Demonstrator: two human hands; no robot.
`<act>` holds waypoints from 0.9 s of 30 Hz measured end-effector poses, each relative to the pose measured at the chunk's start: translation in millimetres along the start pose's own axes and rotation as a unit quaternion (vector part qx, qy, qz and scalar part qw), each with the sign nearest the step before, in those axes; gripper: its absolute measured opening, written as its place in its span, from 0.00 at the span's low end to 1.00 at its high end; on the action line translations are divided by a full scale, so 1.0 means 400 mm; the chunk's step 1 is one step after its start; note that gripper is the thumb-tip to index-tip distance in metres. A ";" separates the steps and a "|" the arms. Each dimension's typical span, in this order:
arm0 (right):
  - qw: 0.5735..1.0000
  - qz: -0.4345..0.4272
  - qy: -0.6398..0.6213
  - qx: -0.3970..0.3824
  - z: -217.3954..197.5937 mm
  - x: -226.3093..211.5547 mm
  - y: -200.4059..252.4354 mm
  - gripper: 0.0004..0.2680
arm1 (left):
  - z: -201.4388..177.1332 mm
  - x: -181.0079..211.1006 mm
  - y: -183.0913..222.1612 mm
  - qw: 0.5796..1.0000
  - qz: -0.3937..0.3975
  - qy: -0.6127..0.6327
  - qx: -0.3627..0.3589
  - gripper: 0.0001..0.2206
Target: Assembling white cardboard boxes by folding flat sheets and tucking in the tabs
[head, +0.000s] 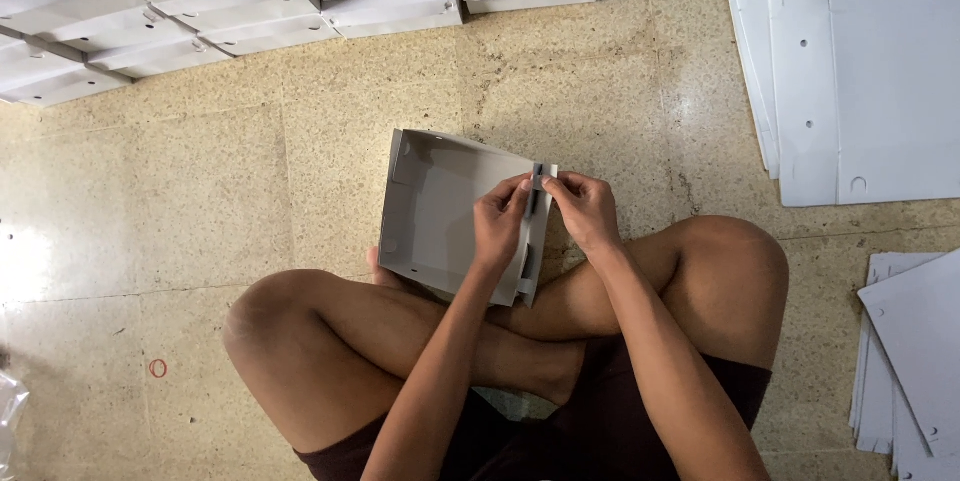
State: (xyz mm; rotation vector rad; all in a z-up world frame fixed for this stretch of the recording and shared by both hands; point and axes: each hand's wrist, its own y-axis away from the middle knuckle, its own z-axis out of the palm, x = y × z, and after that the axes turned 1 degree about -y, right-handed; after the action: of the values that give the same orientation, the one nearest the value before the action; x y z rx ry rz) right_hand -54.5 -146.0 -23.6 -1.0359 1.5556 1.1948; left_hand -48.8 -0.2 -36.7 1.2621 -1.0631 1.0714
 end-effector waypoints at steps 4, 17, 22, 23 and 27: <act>1.000 0.000 0.017 0.016 -0.003 -0.030 0.002 0.08 | 0.020 0.018 0.000 1.000 0.003 0.003 0.008 0.10; 0.990 -0.002 -0.132 0.050 0.012 -0.028 0.015 0.07 | 0.002 0.002 -0.021 0.999 -0.002 -0.014 -0.050 0.13; 0.998 0.006 -0.038 0.039 0.019 -0.037 0.015 0.06 | 0.003 0.053 -0.007 0.995 -0.013 -0.041 -0.085 0.13; 0.999 0.016 -0.004 0.034 0.019 -0.043 0.017 0.09 | 0.005 0.060 -0.010 0.991 -0.001 -0.071 -0.112 0.15; 0.973 -0.086 0.216 -0.002 0.017 -0.122 0.045 0.23 | 0.011 0.109 -0.003 0.962 0.044 -0.190 -0.192 0.15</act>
State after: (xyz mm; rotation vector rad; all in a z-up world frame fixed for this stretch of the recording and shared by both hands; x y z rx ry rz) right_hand -58.2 -131.4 26.8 -1.4736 1.7463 0.8894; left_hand -39.7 -3.9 6.2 1.1299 -1.5479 0.6515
